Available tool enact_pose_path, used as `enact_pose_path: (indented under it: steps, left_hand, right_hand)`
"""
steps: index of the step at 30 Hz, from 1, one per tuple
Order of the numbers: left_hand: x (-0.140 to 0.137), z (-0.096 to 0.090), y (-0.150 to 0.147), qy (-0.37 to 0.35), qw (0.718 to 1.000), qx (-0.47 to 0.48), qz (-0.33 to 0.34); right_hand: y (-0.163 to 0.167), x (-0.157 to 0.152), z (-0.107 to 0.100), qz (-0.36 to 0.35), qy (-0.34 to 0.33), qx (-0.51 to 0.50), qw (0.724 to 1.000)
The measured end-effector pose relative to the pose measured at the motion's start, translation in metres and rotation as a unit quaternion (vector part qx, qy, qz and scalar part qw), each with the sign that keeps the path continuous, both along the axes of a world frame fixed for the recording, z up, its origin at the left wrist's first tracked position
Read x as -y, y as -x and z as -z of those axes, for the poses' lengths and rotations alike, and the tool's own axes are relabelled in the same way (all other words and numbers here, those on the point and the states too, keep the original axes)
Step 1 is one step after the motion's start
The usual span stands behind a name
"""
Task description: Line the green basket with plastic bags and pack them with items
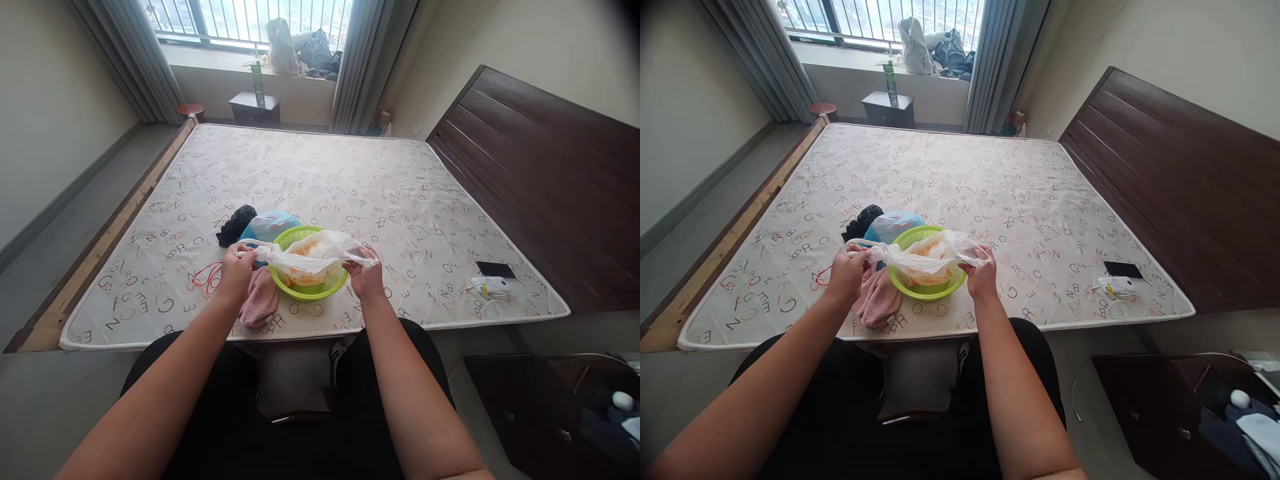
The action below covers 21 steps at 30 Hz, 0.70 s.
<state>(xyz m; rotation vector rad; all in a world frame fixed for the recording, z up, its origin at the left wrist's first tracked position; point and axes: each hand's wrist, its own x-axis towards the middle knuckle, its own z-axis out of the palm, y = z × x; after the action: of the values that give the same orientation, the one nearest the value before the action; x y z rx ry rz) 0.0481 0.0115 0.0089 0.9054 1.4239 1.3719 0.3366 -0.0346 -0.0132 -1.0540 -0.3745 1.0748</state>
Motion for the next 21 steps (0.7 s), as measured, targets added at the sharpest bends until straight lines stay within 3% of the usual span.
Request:
enact_pose_path:
  steps: [3, 6, 9, 12, 15, 18, 21]
  left_hand:
    - [0.002, 0.001, 0.001, -0.062, 0.997, -0.036, -0.016]
    - [0.006, -0.008, -0.001, -0.100, 0.994, 0.031, 0.006]
    - [0.006, -0.020, -0.003, -0.060, 0.983, 0.164, 0.060]
    - [0.003, -0.027, 0.004, 0.006, 0.952, 0.279, 0.128]
    - [-0.003, -0.028, 0.016, 0.058, 0.925, 0.325, 0.190]
    - [-0.004, -0.025, 0.023, 0.118, 0.922, 0.259, 0.262]
    - [0.001, -0.025, 0.023, 0.155, 0.918, 0.096, 0.353]
  right_hand:
    - [-0.004, 0.001, -0.001, 0.018, -0.002, -0.006, 1.000]
    - [-0.009, 0.002, 0.000, 0.063, -0.003, 0.036, 0.997]
    - [-0.014, 0.003, -0.005, 0.065, -0.013, 0.036, 0.997]
    - [-0.020, 0.005, -0.014, 0.016, -0.024, -0.042, 0.999]
    - [-0.029, 0.008, -0.021, -0.009, -0.010, -0.118, 0.993]
    - [-0.040, 0.007, -0.019, -0.003, 0.074, -0.152, 0.986]
    - [-0.049, 0.004, -0.009, -0.005, 0.139, -0.166, 0.976]
